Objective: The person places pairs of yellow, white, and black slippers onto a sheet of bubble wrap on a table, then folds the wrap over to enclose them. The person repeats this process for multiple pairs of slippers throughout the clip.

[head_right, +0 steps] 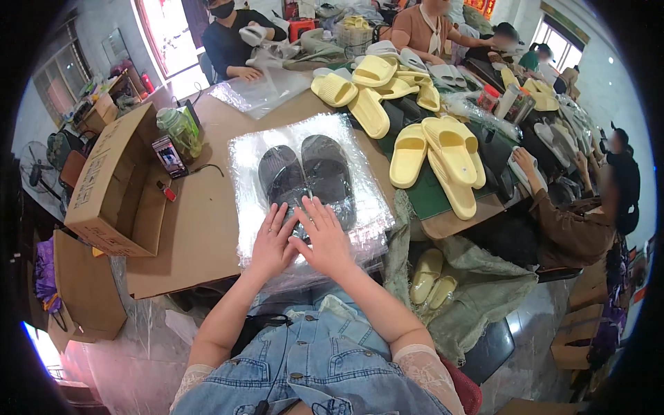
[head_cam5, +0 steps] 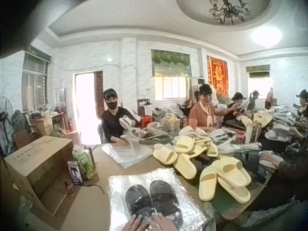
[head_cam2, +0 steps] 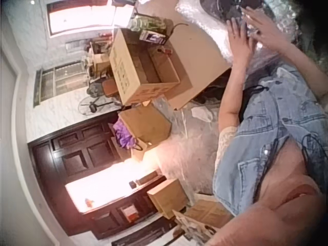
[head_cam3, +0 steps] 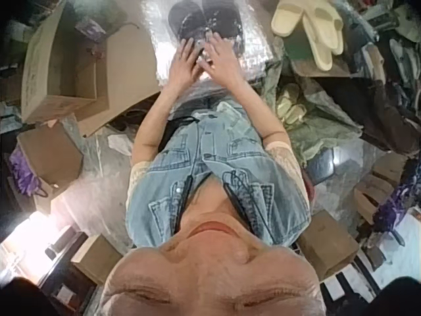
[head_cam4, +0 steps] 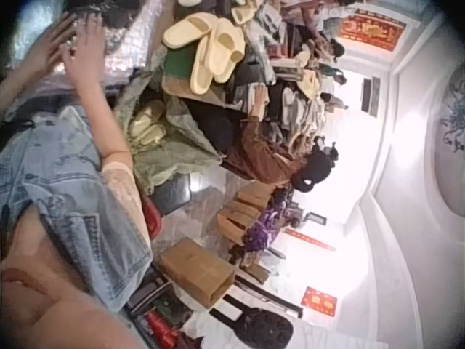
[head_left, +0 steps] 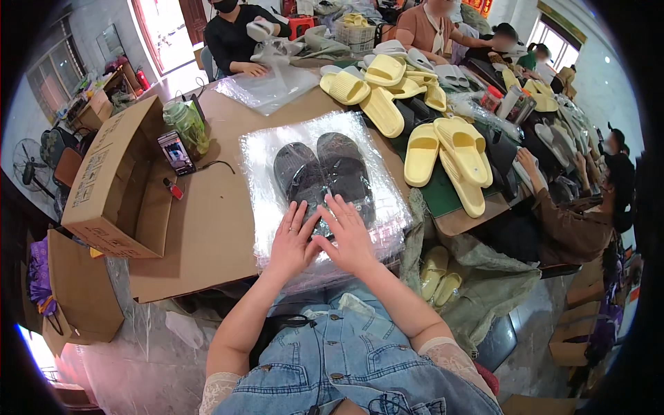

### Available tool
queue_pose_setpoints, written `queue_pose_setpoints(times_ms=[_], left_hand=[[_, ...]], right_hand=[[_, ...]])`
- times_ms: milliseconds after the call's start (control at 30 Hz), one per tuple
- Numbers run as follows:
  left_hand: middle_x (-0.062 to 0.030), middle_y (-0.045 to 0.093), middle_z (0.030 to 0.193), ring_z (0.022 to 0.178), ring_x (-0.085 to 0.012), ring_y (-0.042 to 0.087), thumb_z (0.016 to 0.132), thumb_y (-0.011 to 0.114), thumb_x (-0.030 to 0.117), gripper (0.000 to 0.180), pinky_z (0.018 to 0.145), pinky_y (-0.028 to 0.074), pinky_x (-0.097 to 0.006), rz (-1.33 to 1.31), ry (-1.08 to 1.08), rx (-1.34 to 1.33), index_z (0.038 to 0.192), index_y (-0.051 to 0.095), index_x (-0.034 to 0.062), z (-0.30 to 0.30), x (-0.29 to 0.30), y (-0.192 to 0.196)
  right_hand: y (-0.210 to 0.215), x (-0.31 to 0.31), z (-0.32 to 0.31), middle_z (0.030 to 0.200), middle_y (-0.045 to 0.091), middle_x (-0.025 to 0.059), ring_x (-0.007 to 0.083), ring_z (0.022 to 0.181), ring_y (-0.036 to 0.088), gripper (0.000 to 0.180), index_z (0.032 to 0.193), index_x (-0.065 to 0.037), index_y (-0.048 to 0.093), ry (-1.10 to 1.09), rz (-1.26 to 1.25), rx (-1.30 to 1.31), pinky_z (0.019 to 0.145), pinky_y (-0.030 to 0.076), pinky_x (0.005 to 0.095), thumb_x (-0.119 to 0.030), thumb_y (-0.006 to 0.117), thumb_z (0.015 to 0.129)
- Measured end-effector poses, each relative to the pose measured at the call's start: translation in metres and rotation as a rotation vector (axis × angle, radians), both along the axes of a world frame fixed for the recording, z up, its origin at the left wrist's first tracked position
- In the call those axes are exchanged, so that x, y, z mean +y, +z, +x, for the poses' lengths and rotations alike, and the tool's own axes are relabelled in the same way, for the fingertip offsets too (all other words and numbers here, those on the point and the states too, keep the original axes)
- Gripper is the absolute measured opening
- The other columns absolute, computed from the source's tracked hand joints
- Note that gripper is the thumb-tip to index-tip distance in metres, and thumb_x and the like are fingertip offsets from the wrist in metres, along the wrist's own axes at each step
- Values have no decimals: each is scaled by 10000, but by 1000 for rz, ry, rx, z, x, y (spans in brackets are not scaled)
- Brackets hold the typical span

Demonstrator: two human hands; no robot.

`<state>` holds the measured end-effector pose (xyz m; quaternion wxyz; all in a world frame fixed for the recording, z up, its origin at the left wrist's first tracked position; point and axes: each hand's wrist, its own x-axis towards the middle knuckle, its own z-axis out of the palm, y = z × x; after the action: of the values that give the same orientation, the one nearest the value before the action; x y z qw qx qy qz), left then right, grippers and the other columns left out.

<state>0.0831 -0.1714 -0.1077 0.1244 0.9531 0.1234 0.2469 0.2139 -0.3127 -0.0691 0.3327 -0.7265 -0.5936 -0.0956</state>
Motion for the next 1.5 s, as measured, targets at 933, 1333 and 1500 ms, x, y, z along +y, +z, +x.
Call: queue_pose_setpoints(times_ms=[933,1333,1500], left_hand=[[-303,354,1549,1454,-461,309,973,598,392,648,1190,241,-527,-230,238,-223,1532,396,134,24,44,-2],[-272,432,1519,1398,-432,415,979,569,311,583,1169,300,-489,-245,168,-268,1499,445,80,19,44,-1],[-273,468,1484,1371,-413,449,976,568,299,598,1154,326,-476,-243,159,-288,1500,424,49,19,44,1]], right_hand=[[-22,100,59,1022,578,155,334,987,608,546,1062,-1,504,-520,42,-17,749,555,438,-434,757,846],[-24,122,57,966,649,139,311,927,670,315,923,-37,595,-597,-155,-76,710,582,435,-321,722,869],[-31,129,68,862,664,150,334,828,684,251,873,-40,598,-565,-38,-36,696,574,471,-269,689,827]])
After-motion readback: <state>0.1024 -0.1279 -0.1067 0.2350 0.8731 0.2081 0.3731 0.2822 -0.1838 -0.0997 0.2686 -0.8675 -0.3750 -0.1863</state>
